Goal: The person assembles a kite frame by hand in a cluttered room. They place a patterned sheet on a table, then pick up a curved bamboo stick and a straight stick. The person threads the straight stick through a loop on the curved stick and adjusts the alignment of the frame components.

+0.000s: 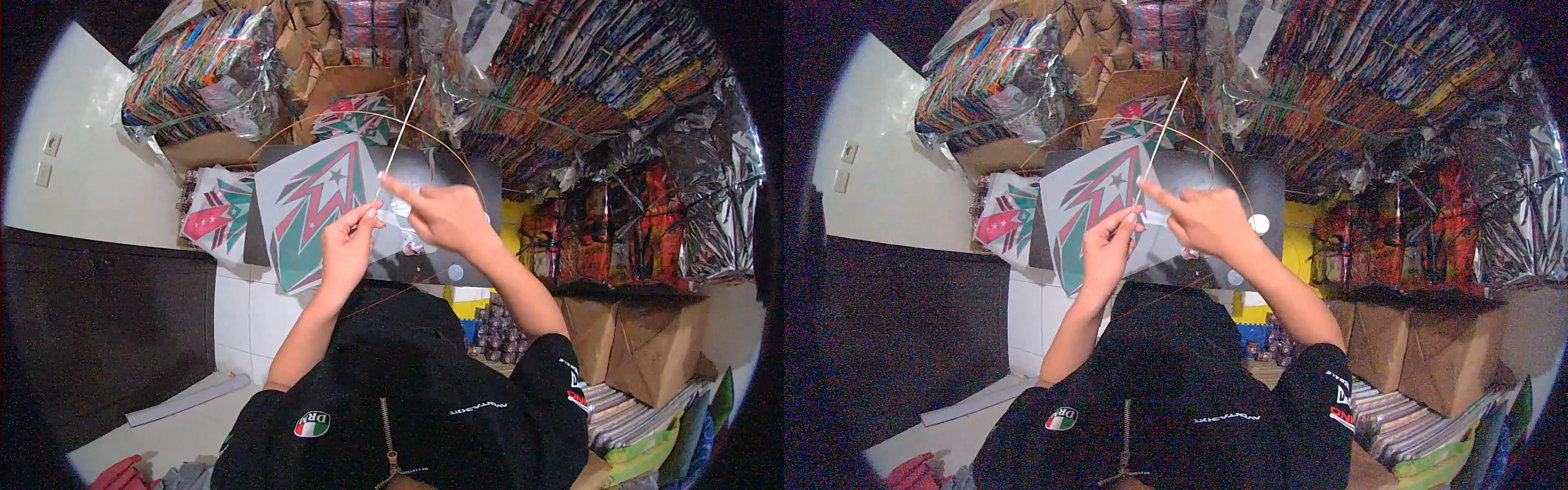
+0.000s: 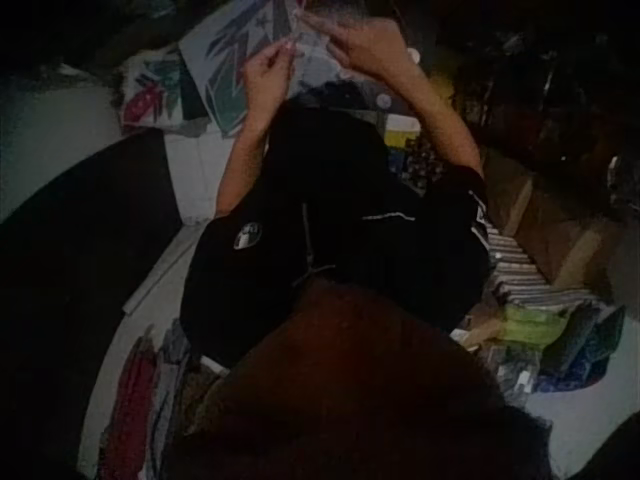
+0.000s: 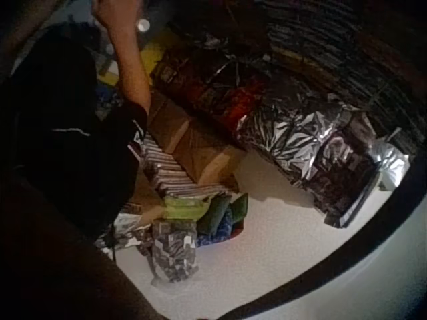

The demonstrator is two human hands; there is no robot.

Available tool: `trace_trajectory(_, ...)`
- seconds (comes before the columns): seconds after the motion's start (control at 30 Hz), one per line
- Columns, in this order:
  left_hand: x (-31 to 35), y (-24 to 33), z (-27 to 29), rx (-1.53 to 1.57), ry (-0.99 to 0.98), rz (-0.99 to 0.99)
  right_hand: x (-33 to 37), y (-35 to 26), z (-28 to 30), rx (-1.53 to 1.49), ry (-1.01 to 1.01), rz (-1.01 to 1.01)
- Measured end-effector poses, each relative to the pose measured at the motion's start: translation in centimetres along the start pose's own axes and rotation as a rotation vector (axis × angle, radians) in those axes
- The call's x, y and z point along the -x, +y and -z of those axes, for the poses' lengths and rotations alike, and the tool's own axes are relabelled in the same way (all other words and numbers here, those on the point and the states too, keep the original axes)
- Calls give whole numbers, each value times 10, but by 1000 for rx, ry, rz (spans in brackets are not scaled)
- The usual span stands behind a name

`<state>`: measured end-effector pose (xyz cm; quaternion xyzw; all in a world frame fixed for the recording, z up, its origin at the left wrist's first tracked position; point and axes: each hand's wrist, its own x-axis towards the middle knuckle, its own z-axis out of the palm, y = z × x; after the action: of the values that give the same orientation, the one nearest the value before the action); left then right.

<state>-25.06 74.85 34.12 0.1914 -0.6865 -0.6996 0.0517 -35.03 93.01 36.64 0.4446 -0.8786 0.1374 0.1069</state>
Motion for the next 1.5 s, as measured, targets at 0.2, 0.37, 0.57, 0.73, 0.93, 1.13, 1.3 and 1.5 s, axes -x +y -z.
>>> trace_trajectory(0.2, -1, 4, 1, 2, -52, 20, -1, 7, 11, 53, -13, -49)
trace_trajectory(0.37, -4, 5, -5, 1, -29, -4, 3, -2, 15, -101, 9, 50)
trace_trajectory(0.57, -9, 8, -7, -90, -45, -26, -10, 20, 15, -25, 128, -84)
trace_trajectory(0.73, -16, 1, -7, -109, -56, -83, -2, 9, 14, -2, 66, 48)
trace_trajectory(0.93, -16, 9, -3, -162, -45, -76, -20, 32, 20, 37, 199, -145)
trace_trajectory(1.13, -19, 9, 4, -193, -25, -92, -40, 35, 22, 29, 246, -285)
trace_trajectory(1.3, -19, 9, 5, -115, -14, -84, -33, 22, 4, 21, 134, -54)
trace_trajectory(1.5, -17, 14, 7, -157, 2, -31, -56, 45, 13, 128, 168, -167)
